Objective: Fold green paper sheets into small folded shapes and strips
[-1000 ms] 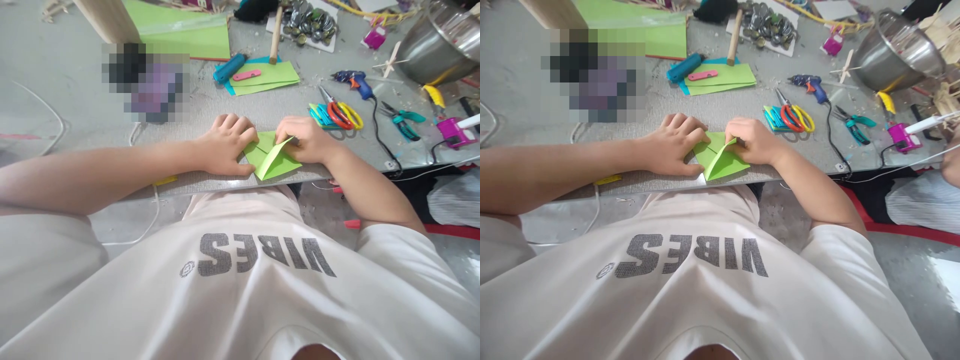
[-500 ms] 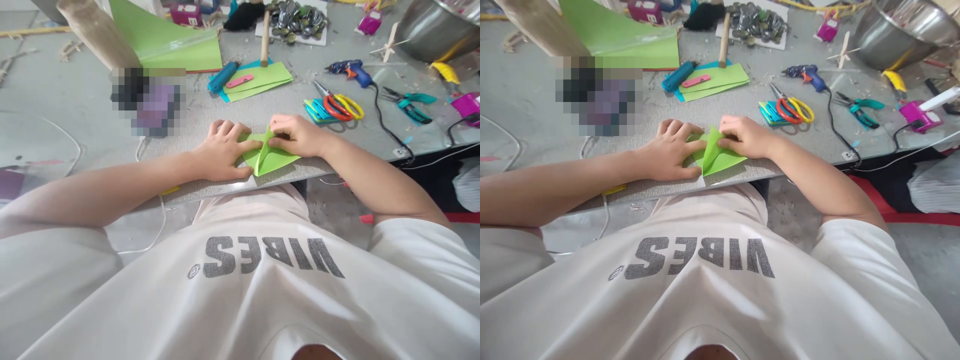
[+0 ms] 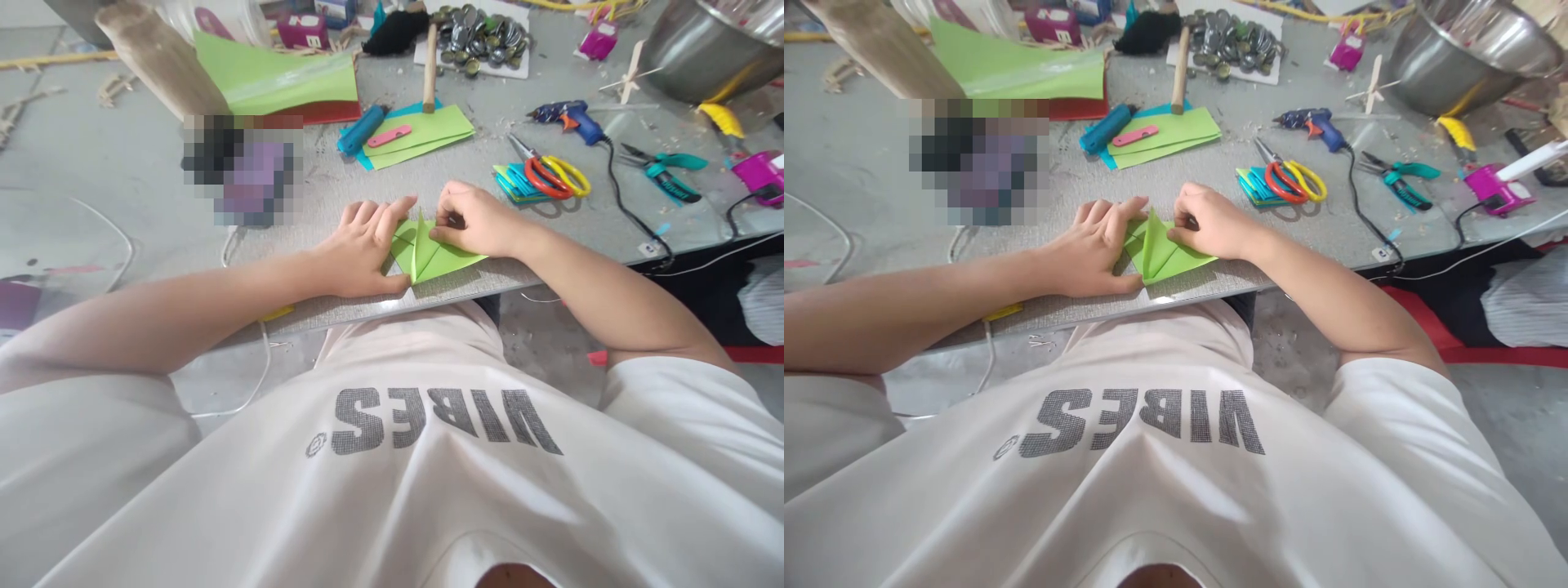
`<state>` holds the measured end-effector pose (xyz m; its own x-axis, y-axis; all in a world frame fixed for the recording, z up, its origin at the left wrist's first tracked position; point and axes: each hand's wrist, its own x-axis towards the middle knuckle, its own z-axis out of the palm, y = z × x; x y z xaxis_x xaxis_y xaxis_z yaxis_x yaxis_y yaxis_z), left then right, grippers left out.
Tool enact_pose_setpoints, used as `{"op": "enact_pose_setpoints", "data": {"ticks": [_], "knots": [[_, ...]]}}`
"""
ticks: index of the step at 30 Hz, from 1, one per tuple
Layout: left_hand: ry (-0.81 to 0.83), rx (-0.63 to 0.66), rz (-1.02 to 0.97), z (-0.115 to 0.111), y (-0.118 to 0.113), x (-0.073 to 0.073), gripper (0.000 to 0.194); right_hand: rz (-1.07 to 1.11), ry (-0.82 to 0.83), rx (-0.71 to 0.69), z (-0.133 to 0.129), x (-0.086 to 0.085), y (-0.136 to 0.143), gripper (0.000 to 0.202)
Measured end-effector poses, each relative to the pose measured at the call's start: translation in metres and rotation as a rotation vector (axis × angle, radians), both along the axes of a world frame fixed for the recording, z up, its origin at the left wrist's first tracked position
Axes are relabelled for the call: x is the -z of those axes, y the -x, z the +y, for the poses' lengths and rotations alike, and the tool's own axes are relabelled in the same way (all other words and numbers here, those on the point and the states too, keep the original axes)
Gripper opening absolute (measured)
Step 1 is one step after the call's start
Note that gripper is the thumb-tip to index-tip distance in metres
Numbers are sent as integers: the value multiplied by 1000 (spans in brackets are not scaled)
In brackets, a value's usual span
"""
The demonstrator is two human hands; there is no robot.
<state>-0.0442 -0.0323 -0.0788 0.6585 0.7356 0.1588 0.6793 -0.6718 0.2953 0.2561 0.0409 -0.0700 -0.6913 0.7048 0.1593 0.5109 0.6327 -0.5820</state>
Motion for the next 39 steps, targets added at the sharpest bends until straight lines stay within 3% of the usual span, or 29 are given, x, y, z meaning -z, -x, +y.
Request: {"op": "enact_pose_setpoints", "data": {"ticks": [2, 12, 18, 26, 34, 39], "knots": [[-11, 10, -4, 0, 0, 0, 114, -3, -20, 3, 1, 3, 0, 35], [-37, 39, 68, -1, 2, 0, 77, 60, -75, -53, 2, -1, -5, 31], [-50, 5, 34, -1, 1, 4, 86, 0, -100, -263, 2, -6, -8, 39], [-14, 32, 39, -3, -1, -3, 92, -78, -132, -327, 1, -12, -13, 39], [-5, 60, 52, 0, 1, -2, 87, -368, -250, -239, -50, -44, -9, 48], [12, 55, 46, -1, 1, -5, 83, -432, -351, -135, -87, -47, -1, 70]]}}
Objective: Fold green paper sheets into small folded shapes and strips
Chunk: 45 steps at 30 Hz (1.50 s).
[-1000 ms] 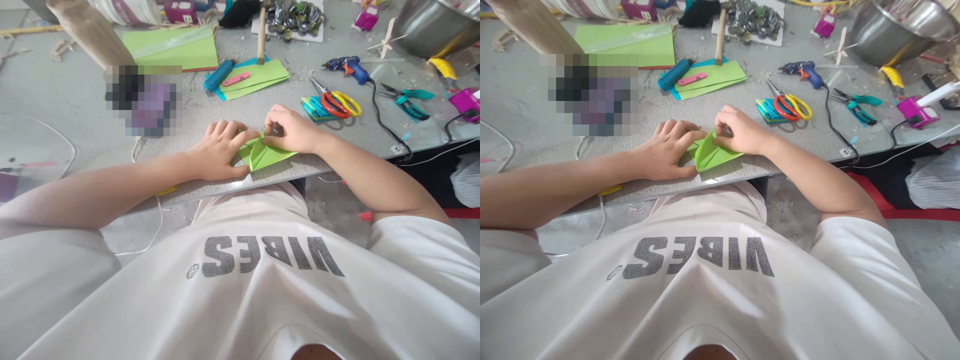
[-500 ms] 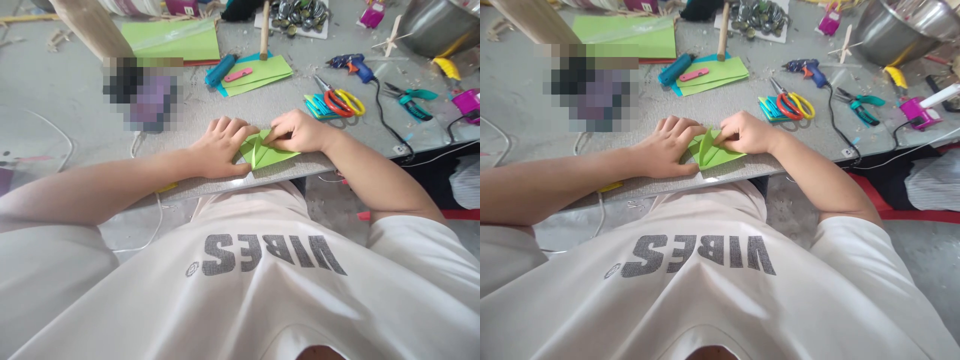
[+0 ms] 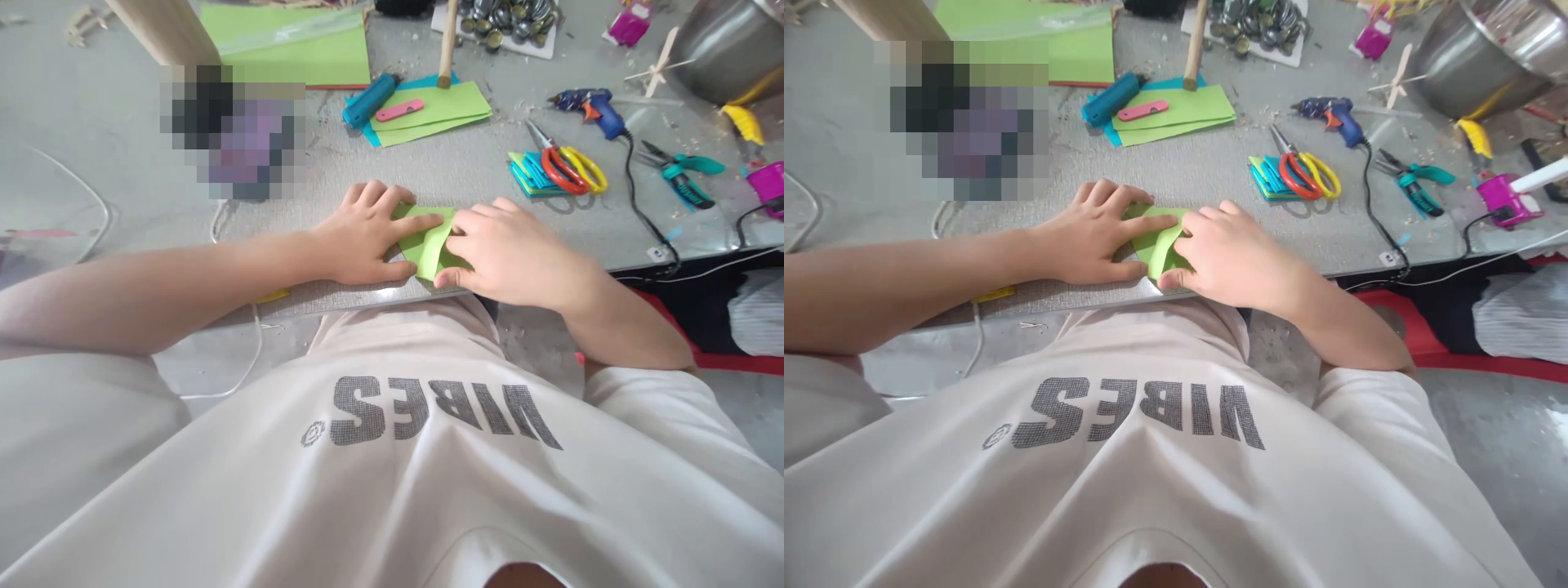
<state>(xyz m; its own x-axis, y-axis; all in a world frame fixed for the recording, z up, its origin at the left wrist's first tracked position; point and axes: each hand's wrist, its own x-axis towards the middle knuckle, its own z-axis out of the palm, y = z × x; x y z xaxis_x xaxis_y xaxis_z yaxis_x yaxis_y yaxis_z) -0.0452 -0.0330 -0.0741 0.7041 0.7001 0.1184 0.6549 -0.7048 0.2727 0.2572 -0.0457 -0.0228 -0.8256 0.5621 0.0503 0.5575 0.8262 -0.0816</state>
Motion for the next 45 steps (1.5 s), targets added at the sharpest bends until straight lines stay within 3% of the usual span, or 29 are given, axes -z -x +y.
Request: {"op": "enact_pose_setpoints", "data": {"ticks": [5, 11, 18, 24, 27, 31, 37, 45], "knots": [[-4, 2, -7, 0, -1, 1, 82, 157, 24, 73, -18, 15, 4, 94], [-10, -12, -16, 1, -1, 4, 87, 260, 31, 156, -35, 36, 10, 80], [-17, -16, -20, 0, -1, 4, 87, 337, -45, 182, -49, 44, 15, 80], [-29, -23, -36, 0, -1, 6, 86, 506, -87, 410, -53, 54, 37, 68], [-37, -23, -38, 0, -1, 6, 86, 509, -88, 479, -51, 54, 44, 51], [-45, -33, -45, 1, -2, 8, 96, 465, 6, 445, -41, 47, 42, 31], [-41, -90, -78, 1, -5, 10, 113, 468, 195, 412, -25, 37, 39, 30], [-44, -73, -69, 1, -4, 9, 104, 426, 144, 441, -17, 42, 44, 30]]}}
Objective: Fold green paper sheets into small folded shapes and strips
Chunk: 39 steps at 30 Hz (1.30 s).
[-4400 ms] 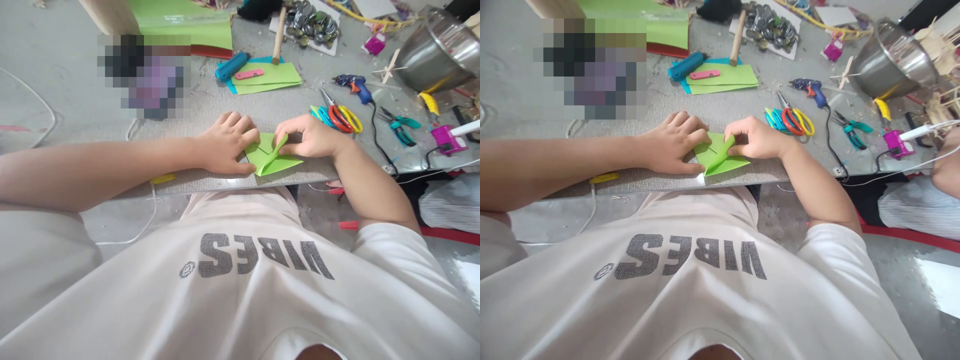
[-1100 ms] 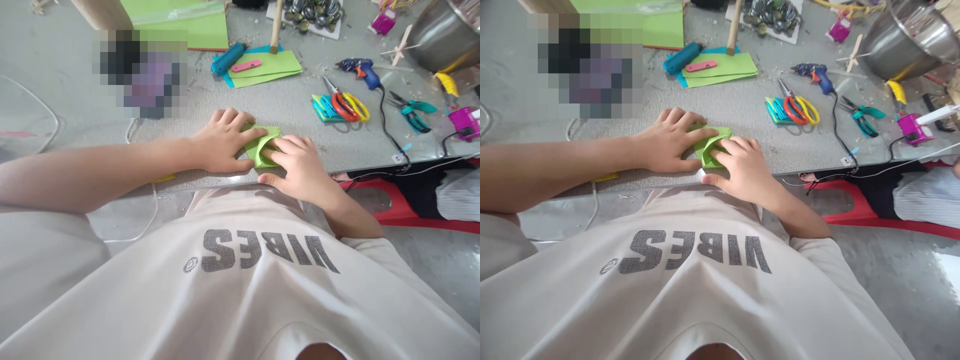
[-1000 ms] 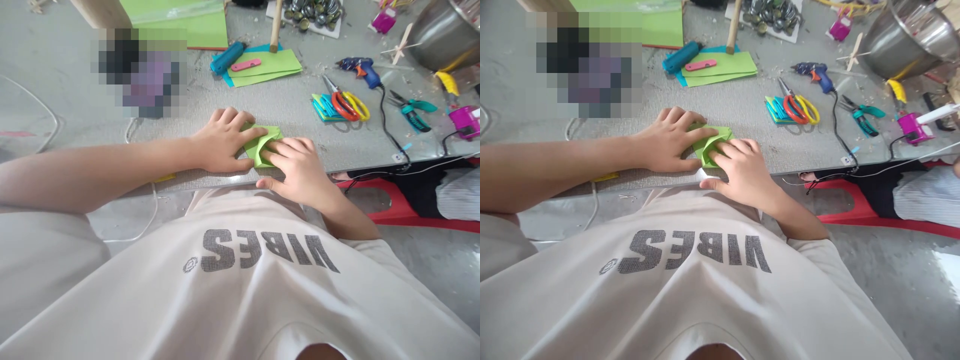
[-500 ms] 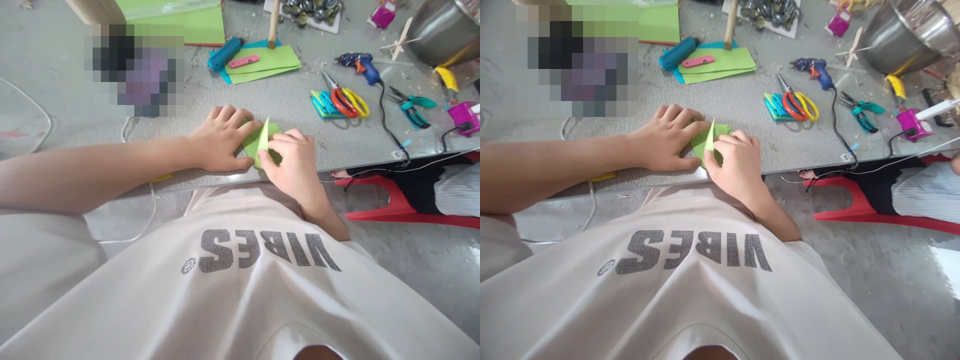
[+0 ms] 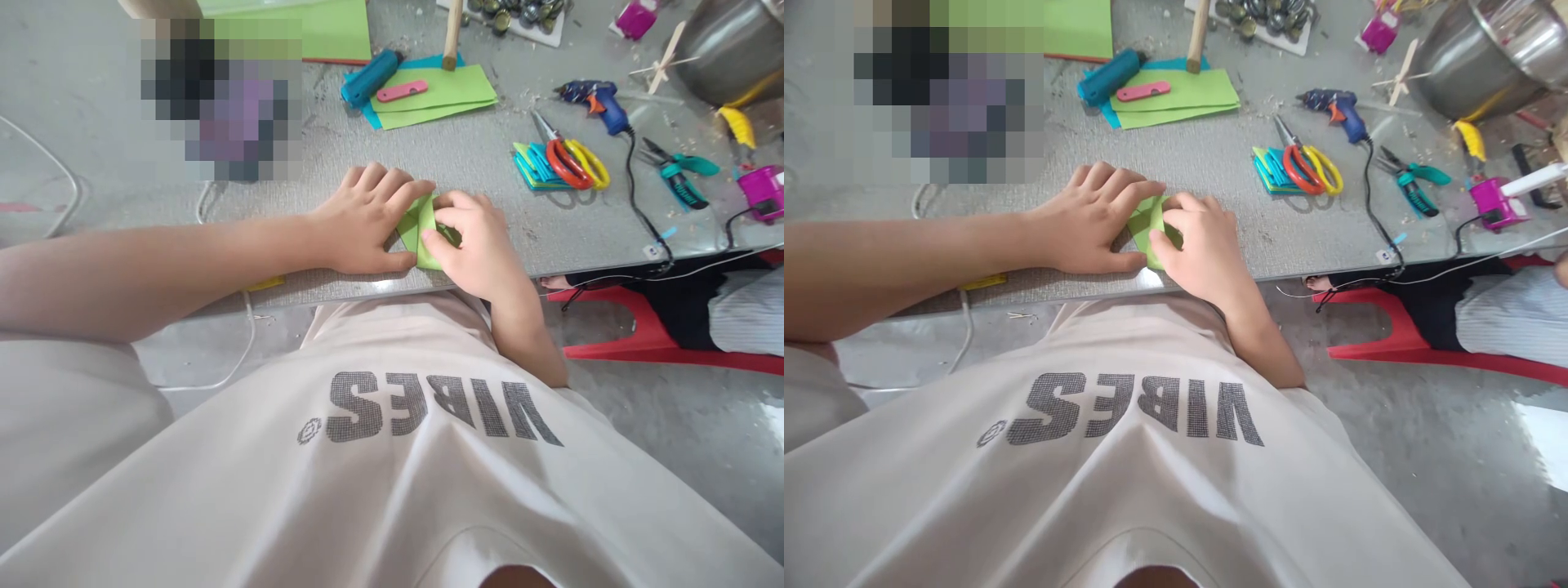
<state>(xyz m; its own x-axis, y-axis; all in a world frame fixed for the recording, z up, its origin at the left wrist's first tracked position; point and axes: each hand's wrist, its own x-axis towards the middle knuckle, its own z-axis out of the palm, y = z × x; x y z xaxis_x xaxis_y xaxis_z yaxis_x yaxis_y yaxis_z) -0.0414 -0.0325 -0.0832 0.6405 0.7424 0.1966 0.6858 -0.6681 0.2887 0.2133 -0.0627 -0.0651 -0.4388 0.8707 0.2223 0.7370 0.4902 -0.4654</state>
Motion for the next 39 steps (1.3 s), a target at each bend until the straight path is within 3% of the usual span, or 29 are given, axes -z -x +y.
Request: {"op": "enact_pose_setpoints", "data": {"ticks": [6, 16, 24, 29, 39], "knots": [[-29, 11, -2, 2, 1, 5, 98, -54, -27, -11, -2, 2, -3, 32], [-54, 21, 3, 4, 0, 8, 93, -37, -64, -68, -6, 3, -13, 91], [-46, 27, 3, 5, 1, 8, 93, 20, -133, 6, -2, 20, -18, 99], [-38, 29, -8, 3, 1, 5, 93, -59, -135, -13, -6, 16, -17, 113], [-49, 11, -45, -1, 0, 3, 83, -64, -89, -5, -11, 11, -11, 110]]}}
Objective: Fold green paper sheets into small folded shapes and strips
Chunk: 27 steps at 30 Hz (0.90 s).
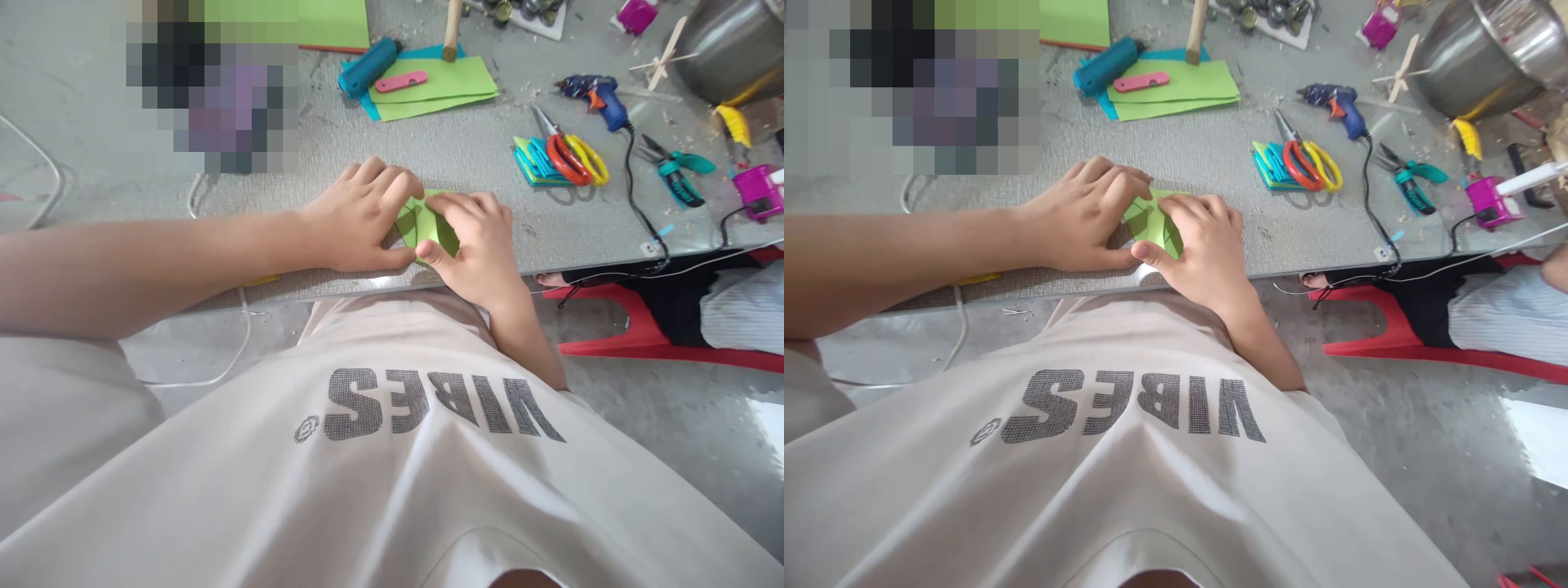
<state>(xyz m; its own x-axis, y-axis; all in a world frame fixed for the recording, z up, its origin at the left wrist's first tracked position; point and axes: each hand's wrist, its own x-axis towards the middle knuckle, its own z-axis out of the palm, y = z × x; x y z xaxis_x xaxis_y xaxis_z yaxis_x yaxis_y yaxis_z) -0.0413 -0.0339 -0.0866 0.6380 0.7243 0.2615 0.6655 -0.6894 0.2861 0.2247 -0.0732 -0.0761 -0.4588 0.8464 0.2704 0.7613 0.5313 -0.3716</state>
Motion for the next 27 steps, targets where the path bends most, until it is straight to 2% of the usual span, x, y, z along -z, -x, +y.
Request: {"op": "enact_pose_setpoints", "data": {"ticks": [4, 10, 15, 19, 23, 27], "knots": [[3, 12, 15, -1, 0, -5, 75, -13, 16, -10, 2, 0, -1, 111], [59, 10, 5, 0, 0, -13, 76, -31, 25, -18, 3, 0, 0, 109], [43, 14, 17, 3, 0, -7, 89, -31, -1, -5, 1, 0, -1, 101], [68, 16, -14, 5, 1, -4, 97, 85, 24, -4, -6, -1, -5, 93], [110, 15, -14, 5, 1, -8, 101, 171, 107, -85, -14, -5, -12, 91], [138, 14, 39, 3, 0, -15, 105, 131, 109, -189, -14, -9, -27, 86]]}}
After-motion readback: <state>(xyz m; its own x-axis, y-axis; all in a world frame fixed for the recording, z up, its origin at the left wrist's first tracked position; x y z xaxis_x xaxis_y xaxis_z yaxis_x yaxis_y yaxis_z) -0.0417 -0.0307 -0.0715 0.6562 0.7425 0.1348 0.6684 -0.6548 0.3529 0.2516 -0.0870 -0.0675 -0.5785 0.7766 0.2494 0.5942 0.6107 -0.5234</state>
